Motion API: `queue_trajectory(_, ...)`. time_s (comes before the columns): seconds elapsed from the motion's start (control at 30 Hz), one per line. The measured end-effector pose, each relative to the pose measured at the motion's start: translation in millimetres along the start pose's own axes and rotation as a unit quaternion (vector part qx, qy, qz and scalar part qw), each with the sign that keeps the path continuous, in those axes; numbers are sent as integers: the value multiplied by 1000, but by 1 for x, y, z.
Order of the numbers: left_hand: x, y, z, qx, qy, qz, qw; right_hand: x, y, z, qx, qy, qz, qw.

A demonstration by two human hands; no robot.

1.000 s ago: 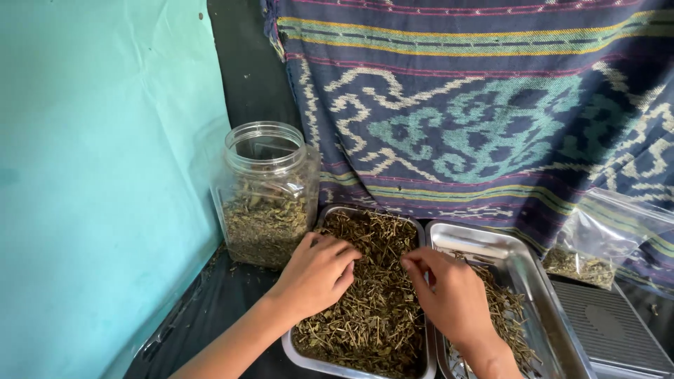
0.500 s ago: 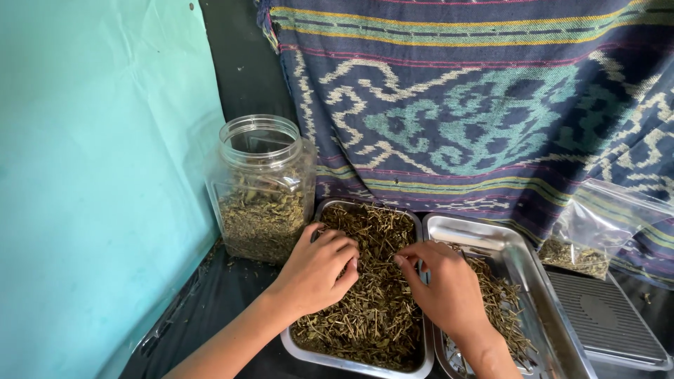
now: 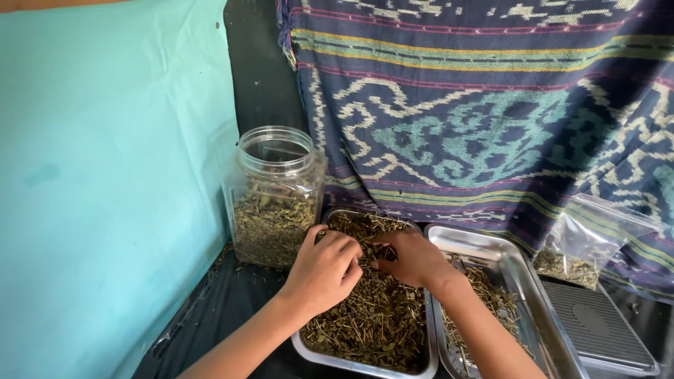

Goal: Manually sorting dried tea leaves by picking out stems and placing them aside.

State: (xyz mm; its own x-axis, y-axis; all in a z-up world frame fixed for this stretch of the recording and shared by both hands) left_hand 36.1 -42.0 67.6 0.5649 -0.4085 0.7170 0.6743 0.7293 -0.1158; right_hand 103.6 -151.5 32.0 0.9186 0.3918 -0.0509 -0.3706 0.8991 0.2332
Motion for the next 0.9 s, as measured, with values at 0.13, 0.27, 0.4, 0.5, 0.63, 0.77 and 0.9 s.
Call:
queue_trajectory(0.13, 0, -2, 3, 2, -11, -5, 1000, 15, 11, -1, -17, -7, 59, 998)
queue_trajectory(0.27, -1, -2, -1, 3, 9, -1, 1000, 15, 9, -1, -52, -28, 30, 998)
queue_trajectory(0.4, -1, 0, -3, 7, 14, 2, 1000, 5, 6, 4, -64, -89, 64, 992)
queue_trajectory(0.5, 0, 0, -3, 8, 15, 2, 1000, -13, 5, 17, -14, -113, 55, 992)
queue_trajectory(0.63, -2, -3, -5, -14, 14, 2, 1000, -40, 11, 31, 77, -146, 66, 984)
queue_trajectory(0.77, -1, -13, 0, -33, -5, -18, 999, -61, 8, 32, 165, -179, 16, 970)
queue_trajectory(0.9, -4, -28, -3, -16, 16, -86, 996, -70, -2, 25, 192, -189, -27, 963)
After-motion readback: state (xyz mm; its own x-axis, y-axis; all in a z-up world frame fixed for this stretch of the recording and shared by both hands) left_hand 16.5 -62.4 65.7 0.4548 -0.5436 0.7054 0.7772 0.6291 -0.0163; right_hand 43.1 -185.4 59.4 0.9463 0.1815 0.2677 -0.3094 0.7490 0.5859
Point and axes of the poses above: each hand's wrist, its own x-axis towards the middle knuckle, its own z-axis out of the back of the hand, y = z × x, the point moved 9 cm from there along x, towards the middle knuckle, and after that the axes turned 6 degrees about z, right-handed, at the moved point
